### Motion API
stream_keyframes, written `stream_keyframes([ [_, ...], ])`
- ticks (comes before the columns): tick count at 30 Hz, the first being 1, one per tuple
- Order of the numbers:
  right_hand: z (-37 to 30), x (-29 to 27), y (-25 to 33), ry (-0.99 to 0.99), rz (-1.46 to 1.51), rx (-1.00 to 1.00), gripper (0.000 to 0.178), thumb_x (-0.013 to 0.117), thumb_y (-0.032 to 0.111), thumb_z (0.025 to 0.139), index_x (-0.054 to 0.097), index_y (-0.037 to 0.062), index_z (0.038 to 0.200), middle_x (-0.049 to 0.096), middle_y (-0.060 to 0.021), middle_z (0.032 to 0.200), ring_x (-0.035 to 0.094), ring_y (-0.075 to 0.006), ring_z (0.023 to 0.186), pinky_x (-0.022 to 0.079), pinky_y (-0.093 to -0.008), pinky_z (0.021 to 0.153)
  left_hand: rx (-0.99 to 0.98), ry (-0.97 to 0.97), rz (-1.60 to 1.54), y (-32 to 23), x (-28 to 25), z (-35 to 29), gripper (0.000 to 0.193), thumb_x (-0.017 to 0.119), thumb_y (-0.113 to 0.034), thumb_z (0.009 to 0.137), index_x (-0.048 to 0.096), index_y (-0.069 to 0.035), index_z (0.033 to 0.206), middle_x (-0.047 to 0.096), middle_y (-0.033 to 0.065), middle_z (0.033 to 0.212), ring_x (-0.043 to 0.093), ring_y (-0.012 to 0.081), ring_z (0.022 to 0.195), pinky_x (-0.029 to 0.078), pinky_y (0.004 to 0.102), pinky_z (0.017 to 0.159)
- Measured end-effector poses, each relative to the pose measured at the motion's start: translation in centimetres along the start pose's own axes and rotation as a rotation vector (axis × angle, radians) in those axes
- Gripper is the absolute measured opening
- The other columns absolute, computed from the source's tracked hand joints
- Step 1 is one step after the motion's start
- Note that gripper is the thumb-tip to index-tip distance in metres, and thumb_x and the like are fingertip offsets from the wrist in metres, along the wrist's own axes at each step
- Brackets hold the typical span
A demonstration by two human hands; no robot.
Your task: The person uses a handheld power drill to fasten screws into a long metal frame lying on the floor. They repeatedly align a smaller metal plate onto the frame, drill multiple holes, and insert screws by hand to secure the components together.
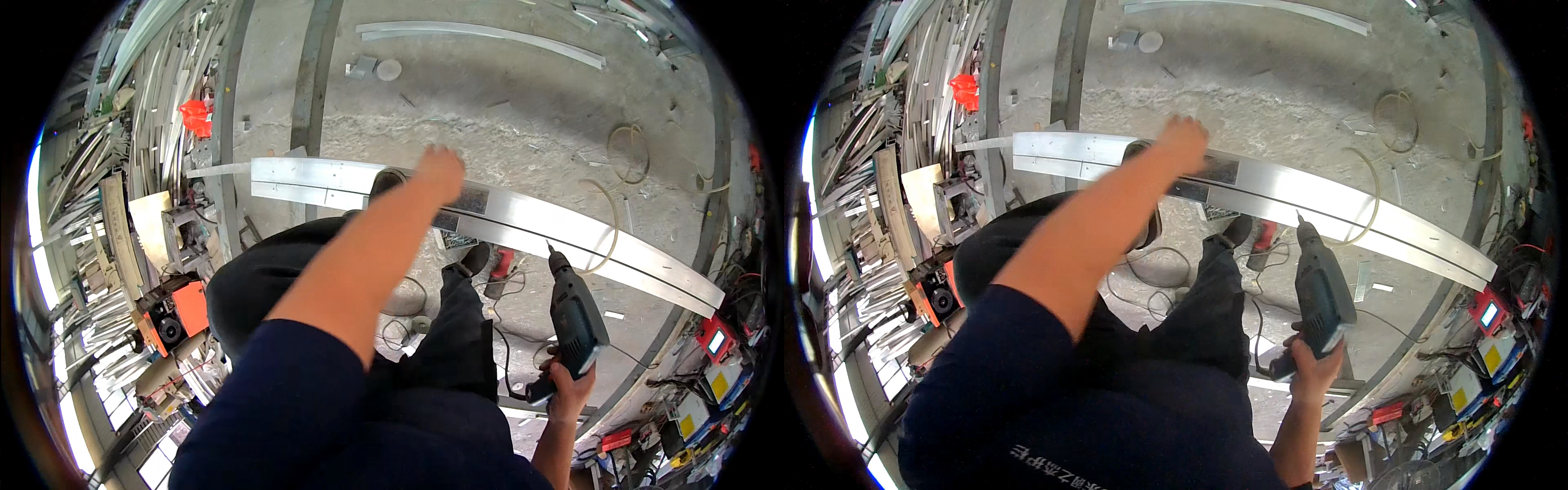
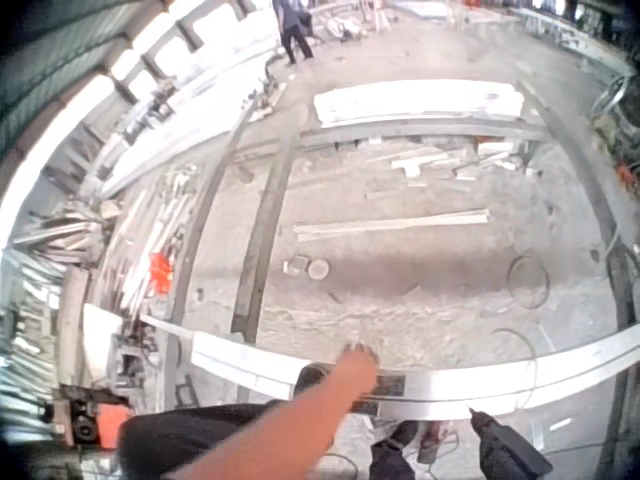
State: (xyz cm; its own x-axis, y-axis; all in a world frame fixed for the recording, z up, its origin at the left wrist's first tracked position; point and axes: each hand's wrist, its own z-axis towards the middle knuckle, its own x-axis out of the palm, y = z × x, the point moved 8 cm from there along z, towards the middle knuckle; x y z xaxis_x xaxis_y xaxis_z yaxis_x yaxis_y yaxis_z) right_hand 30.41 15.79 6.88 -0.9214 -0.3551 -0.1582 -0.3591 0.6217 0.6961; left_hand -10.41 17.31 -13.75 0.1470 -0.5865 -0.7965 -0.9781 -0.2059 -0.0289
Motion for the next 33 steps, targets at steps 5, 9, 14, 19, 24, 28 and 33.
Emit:
stream_keyframes([
  [5,-0.8,0.4,1.5,0.077,0.058,-0.052,0.046,0.072,0.006,0.078,0.056,-0.0029,0.119,0.07,-0.0133,0.098,0.068,-0.0182,0.074,0.056,-0.0311,0.068,-0.185,-0.095,-0.12,16.0,-16.6,-5.4,0.056,0.075,-0.044,0.086,0.068,-0.005,0.125,0.069,0.0218,0.124,0.067,0.0389,0.114,0.054,0.0468,0.099],
  [9,-1.7,-1.1,1.5,0.095,0.045,-0.114,0.049,0.071,0.006,0.078,0.053,-0.0036,0.122,0.07,-0.0139,0.097,0.068,-0.0189,0.073,0.055,-0.0312,0.065,-0.247,-0.437,-0.25,22.8,-26.1,-16.2,0.069,0.074,-0.047,0.089,0.061,0.002,0.136,0.068,0.0216,0.13,0.068,0.0339,0.116,0.053,0.0409,0.1],
  [14,-3.4,-2.2,1.9,0.137,0.025,-0.119,0.047,0.069,0.005,0.077,0.054,-0.0045,0.12,0.07,-0.0148,0.096,0.068,-0.0197,0.071,0.055,-0.0316,0.064,-0.522,-0.403,-0.371,26.7,-18.5,-31.5,0.066,0.074,-0.05,0.09,0.064,0.001,0.132,0.071,0.0208,0.124,0.069,0.0345,0.113,0.053,0.043,0.098],
  [19,-5.4,-4.5,0.9,0.074,-0.015,-0.136,0.048,0.071,0.012,0.077,0.056,-0.0044,0.12,0.071,-0.0176,0.096,0.069,-0.0227,0.066,0.058,-0.0352,0.063,-0.683,-0.276,-0.6,23.1,-0.9,-40.7,0.06,0.077,-0.048,0.087,0.068,-0.004,0.126,0.074,0.0204,0.113,0.071,0.034,0.102,0.056,0.0438,0.092],
  [24,-5.9,-6.0,-0.4,0.091,-0.016,-0.115,0.051,0.07,0.011,0.077,0.054,-0.0057,0.123,0.071,-0.0189,0.095,0.069,-0.023,0.065,0.059,-0.0348,0.06,-0.822,-0.057,-0.893,15.7,15.2,-45.0,0.058,0.078,-0.045,0.083,0.07,-0.004,0.124,0.074,0.0191,0.115,0.07,0.036,0.107,0.055,0.0433,0.094],
  [28,-6.7,-5.7,0.1,0.107,-0.029,-0.111,0.052,0.07,0.012,0.077,0.054,-0.0064,0.123,0.07,-0.0189,0.093,0.068,-0.0229,0.065,0.058,-0.0352,0.058,-0.78,0.002,-0.896,10.3,22.4,-47.0,0.059,0.08,-0.043,0.082,0.07,-0.001,0.122,0.075,0.0207,0.11,0.072,0.0354,0.101,0.056,0.0414,0.09],
  [33,-6.2,-6.0,0.7,0.122,0.041,-0.164,0.05,0.068,0.007,0.077,0.053,-0.0059,0.123,0.071,-0.0192,0.096,0.068,-0.0222,0.066,0.056,-0.034,0.06,-0.726,0.076,-0.924,7.8,22.1,-45.9,0.059,0.079,-0.039,0.083,0.068,0.002,0.125,0.074,0.0205,0.115,0.071,0.036,0.107,0.055,0.0433,0.094],
])
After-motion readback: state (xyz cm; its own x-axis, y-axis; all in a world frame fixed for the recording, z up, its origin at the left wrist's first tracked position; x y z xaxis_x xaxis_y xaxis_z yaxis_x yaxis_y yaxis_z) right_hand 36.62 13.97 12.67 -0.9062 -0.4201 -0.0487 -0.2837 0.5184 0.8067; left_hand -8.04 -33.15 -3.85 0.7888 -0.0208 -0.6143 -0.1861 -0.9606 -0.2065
